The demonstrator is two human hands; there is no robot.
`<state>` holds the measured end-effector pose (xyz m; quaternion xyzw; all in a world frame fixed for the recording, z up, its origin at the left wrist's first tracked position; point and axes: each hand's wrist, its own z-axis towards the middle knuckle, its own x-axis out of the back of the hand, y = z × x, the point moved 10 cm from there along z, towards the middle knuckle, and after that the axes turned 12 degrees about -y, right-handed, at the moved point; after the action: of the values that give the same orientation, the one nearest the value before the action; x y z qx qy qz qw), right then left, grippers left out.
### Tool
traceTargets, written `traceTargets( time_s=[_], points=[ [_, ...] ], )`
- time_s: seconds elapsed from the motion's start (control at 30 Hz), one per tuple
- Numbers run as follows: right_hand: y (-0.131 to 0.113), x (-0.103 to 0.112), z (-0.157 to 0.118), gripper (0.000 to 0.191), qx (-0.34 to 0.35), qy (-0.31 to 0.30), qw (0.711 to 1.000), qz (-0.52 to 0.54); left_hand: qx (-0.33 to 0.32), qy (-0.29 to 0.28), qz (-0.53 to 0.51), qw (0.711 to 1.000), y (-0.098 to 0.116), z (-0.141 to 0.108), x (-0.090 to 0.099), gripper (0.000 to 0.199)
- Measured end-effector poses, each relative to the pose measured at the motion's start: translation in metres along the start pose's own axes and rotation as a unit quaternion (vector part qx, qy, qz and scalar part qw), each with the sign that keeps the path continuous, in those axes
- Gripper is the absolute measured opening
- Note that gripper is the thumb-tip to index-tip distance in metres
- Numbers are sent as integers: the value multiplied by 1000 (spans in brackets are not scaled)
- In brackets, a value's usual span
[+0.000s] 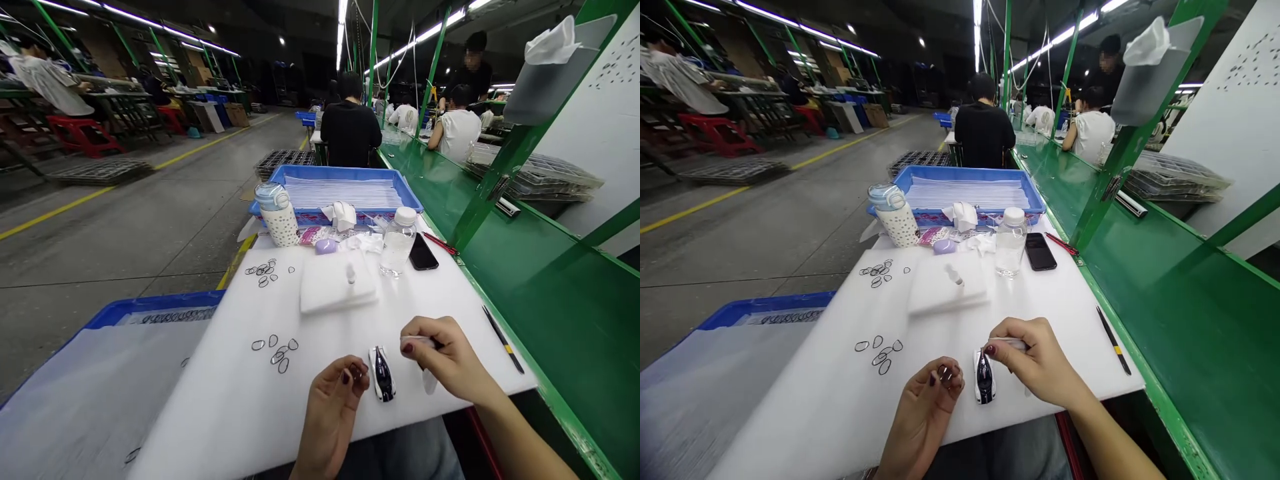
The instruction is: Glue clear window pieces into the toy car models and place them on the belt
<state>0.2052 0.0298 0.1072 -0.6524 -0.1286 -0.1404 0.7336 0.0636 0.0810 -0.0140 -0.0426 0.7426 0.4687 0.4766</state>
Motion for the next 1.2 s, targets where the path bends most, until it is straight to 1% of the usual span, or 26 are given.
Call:
traceTargets(
  time_s=[0.07,0.13,0.23,0.33,0.4,0.43,0.5,0.57,0.63,0.67,0.73,0.77,0.8,0.87,0.9,0.93,0.97,1.0,1.03,1.07,1.1,1.13,1.17,1.2],
  points=[
    [5,-3,0,29,22,29,999,-13,10,0,-11,1000,-3,1,1,35],
    [4,-13,0,22,55,33,997,-36,10,-8,-25,1000,-4,1,2,33],
    [1,-27,-2,10,106,43,991,-63,5,-39,-46,998,-3,2,-3,31],
    [-6,-30,-5,18,145,97,981,-86,6,-56,-56,997,-3,3,-7,30],
    [-14,-32,-6,22,171,125,971,-113,3,-51,-58,997,-4,3,-6,30],
    [-20,-36,-6,22,185,129,965,-130,1,-47,-58,997,-4,3,-5,30],
    [-32,-46,-7,21,218,125,950,-187,-3,-40,-54,998,-4,3,-3,30],
    [-46,-58,-12,19,251,118,922,-269,-8,-36,-46,998,-3,2,-3,29],
    [-55,-67,-18,17,268,88,897,-340,-14,-36,-37,999,-1,2,-4,28],
    [-57,-68,-20,17,267,69,890,-363,-18,-38,-32,999,0,2,-5,28],
    [-57,-59,-26,14,247,50,888,-385,-27,-45,-19,998,2,3,-7,28],
    [-56,-49,-30,13,233,62,890,-386,-32,-48,-11,998,4,3,-8,27],
    [-53,-37,-34,14,217,85,896,-379,-37,-52,-3,998,5,2,-9,26],
    [-41,-10,-43,18,174,143,917,-331,-43,-63,11,997,8,0,-11,24],
    [-31,0,-47,19,147,169,930,-293,-52,-66,41,996,11,-2,-11,21],
    [-18,7,-50,19,116,189,942,-252,-71,-65,96,991,17,-5,-11,18],
    [-4,11,-52,17,83,202,952,-213,-102,-59,176,977,25,-9,-12,15],
    [10,11,-54,15,51,205,961,-180,-141,-49,275,950,34,-13,-15,14],
    [23,8,-54,13,21,201,967,-156,-183,-41,377,907,43,-19,-21,15],
    [33,2,-54,12,-4,191,971,-143,-221,-35,468,855,49,-24,-30,17],
    [40,-3,-53,11,-23,181,974,-137,-251,-37,536,805,50,-28,-40,18],
    [45,-8,-53,11,-37,172,975,-138,-271,-45,585,763,48,-31,-49,18],
    [48,-11,-51,11,-48,164,975,-143,-283,-56,620,729,44,-32,-57,17],
    [50,-14,-50,12,-57,156,975,-147,-289,-67,645,705,40,-33,-63,16]
  ],
)
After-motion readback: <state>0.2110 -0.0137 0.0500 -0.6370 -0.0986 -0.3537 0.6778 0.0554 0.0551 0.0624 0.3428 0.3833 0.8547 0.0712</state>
